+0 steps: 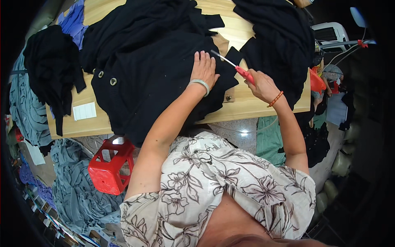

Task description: Trim loose threads from sweaters using scissors at a workbench.

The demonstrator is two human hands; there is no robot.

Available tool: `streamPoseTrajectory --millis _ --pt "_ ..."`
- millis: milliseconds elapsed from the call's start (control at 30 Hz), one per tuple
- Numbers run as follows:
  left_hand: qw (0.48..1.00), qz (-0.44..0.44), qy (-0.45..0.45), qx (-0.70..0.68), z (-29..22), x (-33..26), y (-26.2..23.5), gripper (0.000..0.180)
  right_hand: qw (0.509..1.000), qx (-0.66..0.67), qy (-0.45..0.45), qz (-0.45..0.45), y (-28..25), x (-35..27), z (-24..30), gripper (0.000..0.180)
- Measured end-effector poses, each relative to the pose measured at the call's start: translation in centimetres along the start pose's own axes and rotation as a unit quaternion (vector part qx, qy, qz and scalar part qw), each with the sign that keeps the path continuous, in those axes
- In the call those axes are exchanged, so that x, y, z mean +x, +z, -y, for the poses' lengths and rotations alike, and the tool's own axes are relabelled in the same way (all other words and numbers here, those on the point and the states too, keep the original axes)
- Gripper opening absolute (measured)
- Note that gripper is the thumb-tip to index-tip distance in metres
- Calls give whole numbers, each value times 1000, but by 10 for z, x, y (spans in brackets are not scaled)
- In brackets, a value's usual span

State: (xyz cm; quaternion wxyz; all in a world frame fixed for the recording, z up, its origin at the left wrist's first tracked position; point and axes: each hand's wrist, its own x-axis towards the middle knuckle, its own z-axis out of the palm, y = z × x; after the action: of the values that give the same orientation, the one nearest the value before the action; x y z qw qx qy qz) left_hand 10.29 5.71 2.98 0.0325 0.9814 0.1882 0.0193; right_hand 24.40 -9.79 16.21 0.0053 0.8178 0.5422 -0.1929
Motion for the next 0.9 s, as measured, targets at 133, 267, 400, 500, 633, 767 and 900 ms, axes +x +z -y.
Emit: streamPoseTrajectory --millis 133,267,400,500,633,767,900 --pt "999 -5 3 -34 -2 5 6 69 999 5 -8 34 -11 0 6 26" --pt "998 -12 -3 -54 3 7 7 66 993 -15 -76 88 -31 10 47 29" --pt "998 -31 12 -53 1 5 18 69 972 -24 -202 115 -18 26 88 32" --pt "996 -35 16 -75 -3 8 26 69 956 -47 -270 108 -11 30 110 37" --pt "993 -115 10 -30 -3 2 40 68 965 -66 -227 115 -24 33 104 34" --pt "996 -58 4 -67 -3 -4 9 67 988 -132 -65 40 -47 27 47 26" --pt "996 -64 -5 -60 -1 -6 14 67 983 -125 -107 78 -47 15 55 28"
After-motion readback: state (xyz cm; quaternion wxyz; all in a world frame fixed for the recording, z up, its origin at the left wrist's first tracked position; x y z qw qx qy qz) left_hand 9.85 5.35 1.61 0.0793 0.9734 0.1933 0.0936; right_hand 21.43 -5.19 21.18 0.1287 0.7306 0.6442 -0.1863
